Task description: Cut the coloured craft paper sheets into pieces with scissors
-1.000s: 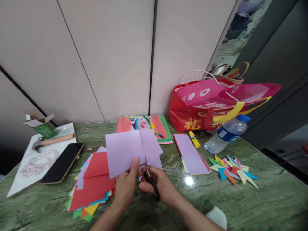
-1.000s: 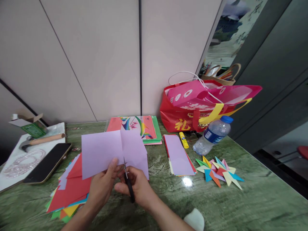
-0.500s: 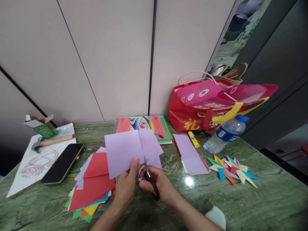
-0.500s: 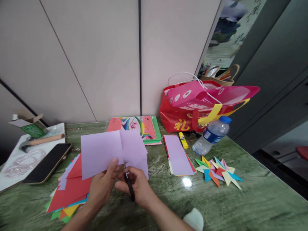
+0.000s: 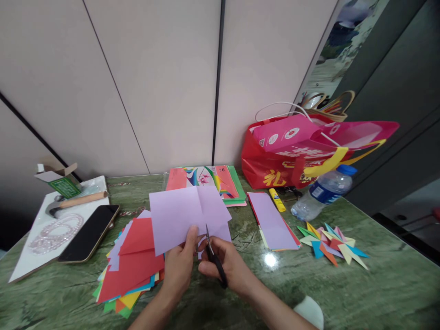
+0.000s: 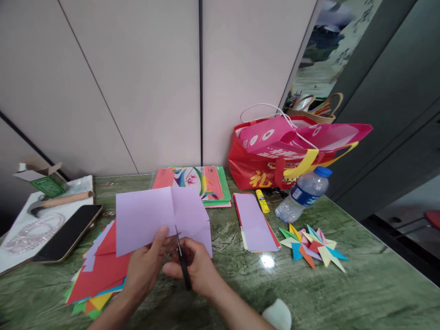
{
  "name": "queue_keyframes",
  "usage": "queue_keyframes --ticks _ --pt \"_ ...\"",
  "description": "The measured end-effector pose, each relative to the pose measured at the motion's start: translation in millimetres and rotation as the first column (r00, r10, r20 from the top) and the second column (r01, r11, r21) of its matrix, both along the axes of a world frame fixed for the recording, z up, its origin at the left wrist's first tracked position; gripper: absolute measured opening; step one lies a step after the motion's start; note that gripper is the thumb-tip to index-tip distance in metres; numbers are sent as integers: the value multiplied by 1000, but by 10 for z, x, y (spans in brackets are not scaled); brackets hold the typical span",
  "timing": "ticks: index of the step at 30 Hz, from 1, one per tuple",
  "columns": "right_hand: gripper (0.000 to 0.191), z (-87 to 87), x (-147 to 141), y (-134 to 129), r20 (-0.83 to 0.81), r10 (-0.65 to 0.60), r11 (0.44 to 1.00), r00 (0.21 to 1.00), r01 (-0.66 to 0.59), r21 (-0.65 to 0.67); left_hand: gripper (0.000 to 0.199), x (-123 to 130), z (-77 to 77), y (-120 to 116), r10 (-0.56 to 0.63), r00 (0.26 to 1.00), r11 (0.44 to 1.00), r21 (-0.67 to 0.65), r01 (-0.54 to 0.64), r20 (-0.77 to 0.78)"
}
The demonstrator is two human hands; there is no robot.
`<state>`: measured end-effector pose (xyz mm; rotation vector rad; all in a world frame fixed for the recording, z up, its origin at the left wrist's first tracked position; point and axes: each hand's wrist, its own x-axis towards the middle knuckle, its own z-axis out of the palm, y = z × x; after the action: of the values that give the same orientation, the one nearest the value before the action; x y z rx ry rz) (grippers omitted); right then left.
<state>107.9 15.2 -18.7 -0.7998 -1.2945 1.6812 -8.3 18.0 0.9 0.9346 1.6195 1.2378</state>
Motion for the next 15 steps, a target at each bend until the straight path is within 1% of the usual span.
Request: queue_keyframes --ticks 3,5,7,12,15 --pt "40 33 -5 -2 -23 10 1000 1000 -9 28 56 -15 4 -1 -49 999 998 -26 49 -22" --pt "40 40 -7 -3 -29 13 1000 999 -12 27 60 -18 23 -5 -41 997 998 -50 37 -71" --pt "41 39 -7 -4 -28 9 1000 1000 -8 20 62 -21 37 -7 -34 996 997 -67 29 -88" --pt "43 34 -4 -4 -1 21 999 1000 -21 -30 55 -43 -12 10 -41 999 999 -5 41 -20" --pt "43 38 -2 -6 7 17 999 1000 -17 -28 54 -56 -55 16 -28 999 1000 14 28 -26"
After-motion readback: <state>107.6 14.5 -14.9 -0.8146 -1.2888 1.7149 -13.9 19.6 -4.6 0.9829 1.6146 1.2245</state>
